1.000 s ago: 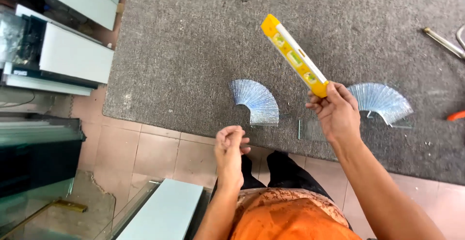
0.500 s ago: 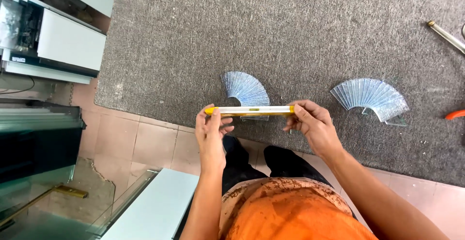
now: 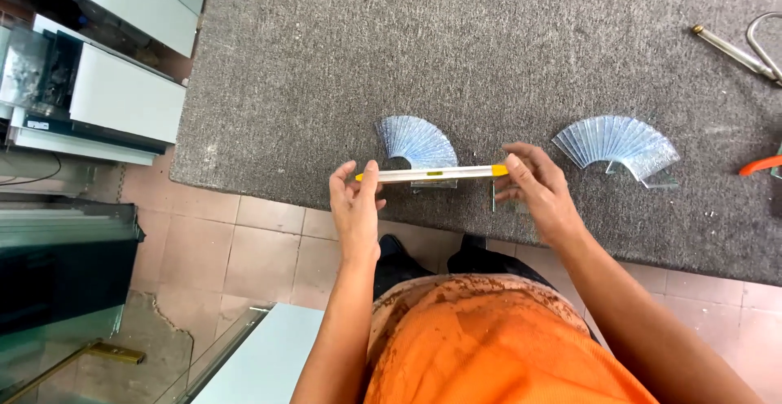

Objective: Prepare and arrange small glass panes on a workbench while using a level and sealant gun

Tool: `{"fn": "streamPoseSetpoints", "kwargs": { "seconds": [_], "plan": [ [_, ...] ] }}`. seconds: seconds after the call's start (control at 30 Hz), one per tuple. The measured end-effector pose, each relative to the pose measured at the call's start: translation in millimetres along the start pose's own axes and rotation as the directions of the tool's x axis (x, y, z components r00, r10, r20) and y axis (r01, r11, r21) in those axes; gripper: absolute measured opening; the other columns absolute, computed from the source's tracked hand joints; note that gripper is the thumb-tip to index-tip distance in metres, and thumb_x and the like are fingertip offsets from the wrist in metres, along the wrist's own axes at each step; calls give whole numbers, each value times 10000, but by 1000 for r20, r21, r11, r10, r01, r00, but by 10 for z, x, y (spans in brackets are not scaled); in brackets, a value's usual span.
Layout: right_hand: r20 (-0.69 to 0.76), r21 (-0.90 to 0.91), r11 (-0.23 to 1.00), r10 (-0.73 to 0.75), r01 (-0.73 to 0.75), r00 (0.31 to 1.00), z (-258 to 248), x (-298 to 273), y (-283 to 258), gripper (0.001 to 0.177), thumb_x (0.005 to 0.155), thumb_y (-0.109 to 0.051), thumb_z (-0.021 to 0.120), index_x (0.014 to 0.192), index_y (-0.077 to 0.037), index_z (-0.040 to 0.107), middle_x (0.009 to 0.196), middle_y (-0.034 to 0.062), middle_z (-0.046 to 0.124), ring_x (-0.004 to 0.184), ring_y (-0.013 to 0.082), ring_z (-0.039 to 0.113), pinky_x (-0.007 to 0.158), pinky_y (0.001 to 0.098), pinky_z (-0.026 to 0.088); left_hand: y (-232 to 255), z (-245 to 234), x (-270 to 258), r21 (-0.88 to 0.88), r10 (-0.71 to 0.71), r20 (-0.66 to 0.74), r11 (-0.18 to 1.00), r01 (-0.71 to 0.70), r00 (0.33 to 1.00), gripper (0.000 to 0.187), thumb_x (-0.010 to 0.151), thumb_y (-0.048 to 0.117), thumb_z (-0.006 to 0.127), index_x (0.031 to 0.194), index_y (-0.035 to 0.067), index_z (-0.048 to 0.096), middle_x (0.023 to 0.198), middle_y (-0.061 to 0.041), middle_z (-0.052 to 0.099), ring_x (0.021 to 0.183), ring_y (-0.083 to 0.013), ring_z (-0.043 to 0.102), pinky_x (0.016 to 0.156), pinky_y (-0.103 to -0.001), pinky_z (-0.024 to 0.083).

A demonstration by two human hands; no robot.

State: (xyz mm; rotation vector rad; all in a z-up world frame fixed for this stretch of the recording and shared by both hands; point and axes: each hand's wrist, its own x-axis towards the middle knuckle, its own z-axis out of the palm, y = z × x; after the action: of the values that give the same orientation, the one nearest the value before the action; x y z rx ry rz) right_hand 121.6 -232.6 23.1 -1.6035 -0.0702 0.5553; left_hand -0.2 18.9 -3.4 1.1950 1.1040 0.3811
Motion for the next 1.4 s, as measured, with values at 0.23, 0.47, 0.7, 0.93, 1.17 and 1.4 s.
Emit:
{"fn": "streamPoseSetpoints", "kwargs": {
  "seconds": [0.23,0.47,0.7,0.93,1.17,1.4],
  "plan": [
    [-86,-204,965,-186,165,979,-190,-459,10,590,1225,-348,548,1570,124,469,1259,296,580,1090,363,633,917,476,633,-41,-316,-133,-22,35,-5,999,-35,999,741,1020,565,781,1510,54,563,1239,-181,724,1075,-215,761,774,-295,675],
    [24,-408,880,-256,243,966,-579,-838,520,481,1204,-165,618,1544,162,528,1175,344,670,903,364,696,788,497,624,-569,-818,-776,-178,-5,-158,984,-23,987,709,1123,511,653,1628,53,459,1505,-303,592,1363,-418,685,1088,-534,623],
    [276,-723,631,-111,283,955,-918,-942,339,399,1133,-177,619,1480,20,612,1023,152,731,813,244,724,796,408,633,-2613,-627,-1465,-288,-347,-378,925,247,858,399,1038,453,707,1298,155,658,1189,-78,699,1089,-258,680,916,-431,503],
    [340,-738,593,-87,323,936,-1218,-1082,436,413,1121,-171,637,1492,10,621,1062,166,775,801,273,749,753,419,643,-3454,-573,-2016,-88,-356,-306,934,346,883,382,942,425,752,1246,196,760,1109,-21,857,1079,-221,811,978,-376,569],
    [368,-788,404,-294,464,882,-1030,-815,0,414,1118,-173,733,1476,8,631,1163,159,783,858,265,760,780,411,649,-3184,-565,-2116,-24,-325,-350,941,339,879,356,947,407,757,1237,200,761,1071,7,853,1029,-195,813,991,-351,579],
    [482,-654,234,-604,720,635,-568,140,14,444,1024,-118,955,1388,70,781,1138,240,692,842,356,759,706,438,637,-2287,-614,-1585,54,-114,-279,989,134,954,383,951,353,802,1287,169,791,1126,-94,864,1099,-310,818,950,-448,635]
  ]
}}
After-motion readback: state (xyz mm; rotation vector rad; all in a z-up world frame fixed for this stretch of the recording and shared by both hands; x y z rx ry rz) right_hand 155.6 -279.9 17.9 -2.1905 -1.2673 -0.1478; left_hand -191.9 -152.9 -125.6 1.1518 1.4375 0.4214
